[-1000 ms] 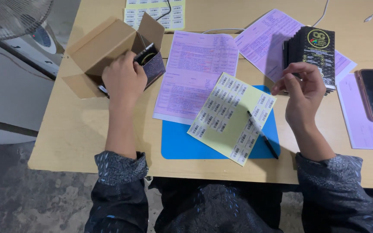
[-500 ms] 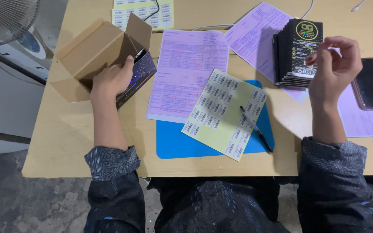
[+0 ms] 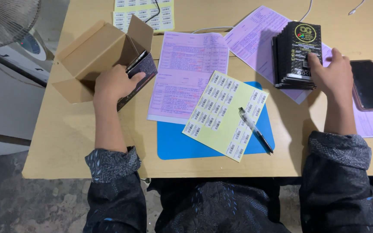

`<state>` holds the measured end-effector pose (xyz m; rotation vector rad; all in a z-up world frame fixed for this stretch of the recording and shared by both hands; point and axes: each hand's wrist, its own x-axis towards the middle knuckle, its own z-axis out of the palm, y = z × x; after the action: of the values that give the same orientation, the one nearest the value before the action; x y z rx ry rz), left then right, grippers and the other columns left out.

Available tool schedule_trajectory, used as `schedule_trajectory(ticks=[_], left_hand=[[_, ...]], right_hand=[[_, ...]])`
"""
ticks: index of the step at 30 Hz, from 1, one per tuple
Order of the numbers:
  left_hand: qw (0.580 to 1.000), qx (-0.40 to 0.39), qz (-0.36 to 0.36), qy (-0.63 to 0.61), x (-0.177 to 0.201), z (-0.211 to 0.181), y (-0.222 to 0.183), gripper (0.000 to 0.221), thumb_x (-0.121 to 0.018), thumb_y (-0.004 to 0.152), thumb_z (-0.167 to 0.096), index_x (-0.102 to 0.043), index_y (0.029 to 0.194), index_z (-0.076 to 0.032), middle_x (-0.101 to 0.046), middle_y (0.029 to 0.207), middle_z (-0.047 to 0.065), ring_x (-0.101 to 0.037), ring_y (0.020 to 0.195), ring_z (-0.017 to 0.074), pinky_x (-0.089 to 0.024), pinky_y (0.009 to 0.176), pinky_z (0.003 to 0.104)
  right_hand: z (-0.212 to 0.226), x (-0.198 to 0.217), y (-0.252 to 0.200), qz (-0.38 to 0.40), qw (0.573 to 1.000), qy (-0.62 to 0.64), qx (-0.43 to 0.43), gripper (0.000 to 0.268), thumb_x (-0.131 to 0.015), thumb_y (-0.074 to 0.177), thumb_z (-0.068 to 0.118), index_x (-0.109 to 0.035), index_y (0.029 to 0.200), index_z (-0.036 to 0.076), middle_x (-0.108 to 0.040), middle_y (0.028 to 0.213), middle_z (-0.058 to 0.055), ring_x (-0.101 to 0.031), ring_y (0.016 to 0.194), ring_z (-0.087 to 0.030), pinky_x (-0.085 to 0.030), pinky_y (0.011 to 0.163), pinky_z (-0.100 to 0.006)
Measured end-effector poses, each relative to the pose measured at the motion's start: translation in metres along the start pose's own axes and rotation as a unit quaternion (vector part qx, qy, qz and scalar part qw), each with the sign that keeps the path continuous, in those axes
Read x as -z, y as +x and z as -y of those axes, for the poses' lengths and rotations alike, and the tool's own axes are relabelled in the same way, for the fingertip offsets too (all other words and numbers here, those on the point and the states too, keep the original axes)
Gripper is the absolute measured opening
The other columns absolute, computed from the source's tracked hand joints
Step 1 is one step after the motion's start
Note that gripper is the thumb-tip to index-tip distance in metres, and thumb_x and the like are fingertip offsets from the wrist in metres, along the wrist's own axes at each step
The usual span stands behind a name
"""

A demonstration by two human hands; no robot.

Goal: Labeling and marking replacement smartphone screens before placing them into packaging.

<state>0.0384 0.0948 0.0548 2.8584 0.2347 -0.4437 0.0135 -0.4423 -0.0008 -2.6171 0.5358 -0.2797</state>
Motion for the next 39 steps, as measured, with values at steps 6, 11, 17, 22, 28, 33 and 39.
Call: schedule_trajectory(ticks=[6, 11, 17, 22, 28, 33, 39], left_hand=[[0.985, -0.061, -0.151, 0.062, -0.024, 0.015, 0.014, 0.054, -0.065, 0.098, -0.063, -0.067, 0.106, -0.01, -0.074, 0.1, 0.015, -0.07, 0.094, 0.0386, -0.054, 0.077, 0.054], [0.975, -0.079, -0.185, 0.09, -0.033, 0.011, 0.013, 0.048, -0.06, 0.103, -0.057, -0.064, 0.106, -0.01, -0.073, 0.099, 0.015, -0.068, 0.092, 0.0409, -0.052, 0.073, 0.054], [0.888, -0.243, -0.387, -0.054, -0.048, -0.031, -0.006, 0.071, -0.044, 0.103, -0.066, -0.056, 0.136, -0.004, -0.065, 0.131, 0.017, -0.058, 0.123, 0.0353, -0.046, 0.1, 0.056], [0.789, -0.443, -0.271, -0.329, -0.103, -0.095, -0.048, 0.112, -0.048, 0.091, -0.084, -0.014, 0.164, -0.006, -0.042, 0.154, 0.033, -0.044, 0.139, 0.0541, -0.04, 0.112, 0.068], [0.707, -0.492, -0.236, -0.449, -0.129, -0.121, -0.072, 0.127, -0.085, 0.077, -0.062, -0.012, 0.164, -0.003, -0.046, 0.142, 0.024, -0.053, 0.133, 0.0437, -0.045, 0.112, 0.055], [0.732, -0.515, -0.393, -0.209, -0.116, -0.103, -0.055, 0.101, -0.085, 0.08, -0.059, -0.04, 0.158, -0.014, -0.056, 0.13, 0.013, -0.062, 0.115, 0.0289, -0.052, 0.098, 0.044], [0.681, -0.552, -0.479, -0.039, -0.135, -0.11, -0.049, 0.067, -0.065, 0.098, -0.045, -0.046, 0.156, -0.017, -0.057, 0.127, 0.014, -0.063, 0.103, 0.0268, -0.047, 0.089, 0.041]], right_hand=[[-0.025, -0.009, 0.013, 0.005, 1.0, 0.029, 0.004, 0.06, -0.056, 0.12, 0.049, -0.057, 0.08, 0.003, -0.061, 0.079, -0.02, -0.053, 0.075, -0.032, -0.04, 0.066, -0.046], [-0.028, -0.009, 0.007, -0.123, 0.981, 0.105, 0.103, 0.032, -0.062, 0.12, 0.03, -0.063, 0.104, 0.001, -0.066, 0.094, -0.012, -0.056, 0.078, -0.025, -0.043, 0.066, -0.041], [0.042, -0.015, -0.052, -0.169, 0.906, 0.244, 0.301, 0.017, -0.06, 0.121, 0.006, -0.045, 0.123, -0.001, -0.062, 0.098, -0.015, -0.054, 0.076, -0.02, -0.04, 0.064, -0.035], [0.074, -0.074, -0.096, -0.174, 0.883, 0.21, 0.381, 0.039, -0.084, 0.091, 0.006, -0.059, 0.119, -0.004, -0.07, 0.087, -0.023, -0.073, 0.072, -0.04, -0.053, 0.057, -0.041], [0.107, -0.084, -0.14, 0.004, 0.815, 0.186, 0.549, 0.035, -0.082, 0.074, 0.011, -0.059, 0.101, 0.007, -0.068, 0.1, -0.017, -0.069, 0.057, -0.035, -0.059, 0.054, -0.043], [0.091, -0.079, -0.122, 0.063, 0.723, 0.492, 0.481, 0.05, -0.061, 0.096, 0.032, -0.046, 0.128, -0.003, -0.068, 0.108, -0.023, -0.069, 0.084, -0.031, -0.06, 0.069, -0.043], [0.117, -0.027, -0.12, 0.08, 0.825, 0.317, 0.46, 0.022, -0.077, 0.088, 0.016, -0.076, 0.098, -0.003, -0.071, 0.105, -0.025, -0.072, 0.084, -0.043, -0.061, 0.074, -0.048]])
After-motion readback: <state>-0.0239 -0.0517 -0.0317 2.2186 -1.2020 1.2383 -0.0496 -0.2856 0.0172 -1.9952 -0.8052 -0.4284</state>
